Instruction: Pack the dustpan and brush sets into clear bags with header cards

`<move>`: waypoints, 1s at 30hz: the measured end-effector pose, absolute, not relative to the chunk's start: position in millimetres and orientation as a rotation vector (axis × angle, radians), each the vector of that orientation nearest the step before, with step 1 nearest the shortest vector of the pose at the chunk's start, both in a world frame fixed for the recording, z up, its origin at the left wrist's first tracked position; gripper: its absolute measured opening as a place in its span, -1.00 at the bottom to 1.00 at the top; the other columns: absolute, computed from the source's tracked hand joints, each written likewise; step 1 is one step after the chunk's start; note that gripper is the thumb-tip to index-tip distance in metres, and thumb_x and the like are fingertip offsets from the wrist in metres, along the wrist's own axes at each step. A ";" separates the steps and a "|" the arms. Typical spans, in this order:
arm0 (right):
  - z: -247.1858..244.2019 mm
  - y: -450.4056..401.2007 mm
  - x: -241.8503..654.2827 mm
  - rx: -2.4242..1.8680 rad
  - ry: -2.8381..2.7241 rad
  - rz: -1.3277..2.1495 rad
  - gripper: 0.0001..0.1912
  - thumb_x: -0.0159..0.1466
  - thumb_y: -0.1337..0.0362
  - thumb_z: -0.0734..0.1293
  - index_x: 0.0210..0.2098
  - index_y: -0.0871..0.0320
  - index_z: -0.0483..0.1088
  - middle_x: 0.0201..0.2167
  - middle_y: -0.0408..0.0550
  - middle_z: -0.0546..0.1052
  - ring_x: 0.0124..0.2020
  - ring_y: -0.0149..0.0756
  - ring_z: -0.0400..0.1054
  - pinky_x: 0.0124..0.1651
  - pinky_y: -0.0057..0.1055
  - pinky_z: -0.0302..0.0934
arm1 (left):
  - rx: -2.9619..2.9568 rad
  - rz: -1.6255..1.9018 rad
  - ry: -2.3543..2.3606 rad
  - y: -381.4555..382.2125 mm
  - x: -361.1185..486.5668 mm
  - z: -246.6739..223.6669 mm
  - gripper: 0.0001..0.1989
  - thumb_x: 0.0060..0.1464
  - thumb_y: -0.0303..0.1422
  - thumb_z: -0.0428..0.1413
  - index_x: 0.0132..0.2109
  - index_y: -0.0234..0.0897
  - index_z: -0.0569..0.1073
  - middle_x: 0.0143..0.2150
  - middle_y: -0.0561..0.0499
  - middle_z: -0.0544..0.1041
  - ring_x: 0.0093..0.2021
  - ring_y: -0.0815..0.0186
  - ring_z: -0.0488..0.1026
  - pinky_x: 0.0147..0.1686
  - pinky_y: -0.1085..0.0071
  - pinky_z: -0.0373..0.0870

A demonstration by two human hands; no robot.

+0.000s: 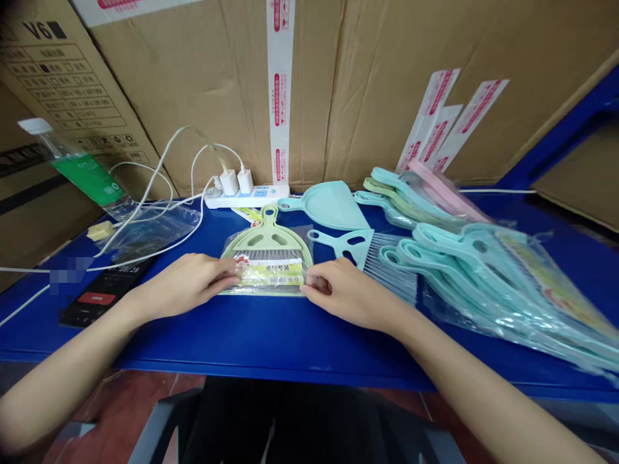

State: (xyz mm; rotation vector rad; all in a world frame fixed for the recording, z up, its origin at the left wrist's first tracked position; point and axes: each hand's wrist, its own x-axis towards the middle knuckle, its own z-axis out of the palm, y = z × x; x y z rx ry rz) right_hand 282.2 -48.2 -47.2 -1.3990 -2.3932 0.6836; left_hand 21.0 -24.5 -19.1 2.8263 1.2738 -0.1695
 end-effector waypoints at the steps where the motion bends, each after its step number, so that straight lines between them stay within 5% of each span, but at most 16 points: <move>1: -47.5 -48.0 281.9 -1.398 -2.386 0.677 -0.64 0.26 0.10 0.10 -0.61 0.07 -0.01 -0.72 -0.27 0.07 -0.64 -0.41 -0.02 -0.48 -0.40 -0.07 | 2.827 -0.201 1.338 -24.8 22.4 -18.9 -0.74 0.32 -0.27 -0.11 -0.25 -0.24 0.41 -0.48 0.03 0.51 -0.43 0.25 0.50 -0.48 0.43 0.16; 10: -49.3 -47.6 278.1 -1.440 -2.347 0.616 -0.62 0.24 0.09 0.08 -0.64 0.07 -0.07 -0.71 -0.27 0.01 -0.63 -0.41 -0.11 -0.48 -0.39 -0.09 | 2.708 -0.281 1.623 -22.7 22.6 -20.7 -0.69 0.32 -0.23 -0.12 -0.17 -0.20 0.49 -0.21 -0.05 0.48 -0.28 0.18 0.53 -0.36 0.35 0.31; 15: -50.0 -47.6 276.9 -1.451 -2.322 0.625 -0.60 0.23 0.08 0.08 -0.65 0.07 -0.10 -0.71 -0.27 0.00 -0.63 -0.42 -0.11 -0.48 -0.40 -0.09 | 2.625 -0.333 1.666 -23.1 21.8 -20.8 -0.68 0.33 -0.24 -0.14 -0.09 -0.20 0.47 -0.24 -0.03 0.41 -0.31 0.19 0.50 -0.33 0.31 0.32; 23: -50.5 -48.1 279.4 -1.450 -2.310 0.698 -0.59 0.24 0.03 0.09 -0.64 0.07 -0.06 -0.70 -0.27 0.03 -0.63 -0.42 -0.07 -0.49 -0.40 -0.09 | 2.631 -0.029 1.093 -18.0 6.7 -16.4 -0.80 0.06 -0.20 0.24 -0.30 -0.23 0.48 -0.24 0.07 0.44 -0.27 0.33 0.44 -0.31 0.46 0.27; 30: -51.6 -46.3 283.3 -1.426 -2.280 0.813 -0.63 0.18 0.00 0.22 -0.62 0.07 0.12 -0.69 -0.28 0.13 -0.63 -0.42 0.01 -0.50 -0.41 -0.06 | 2.573 0.070 0.874 -14.4 6.7 -20.7 -0.87 0.15 -0.36 0.13 -0.36 -0.24 0.49 -0.36 0.08 0.54 -0.34 0.38 0.46 -0.32 0.50 0.24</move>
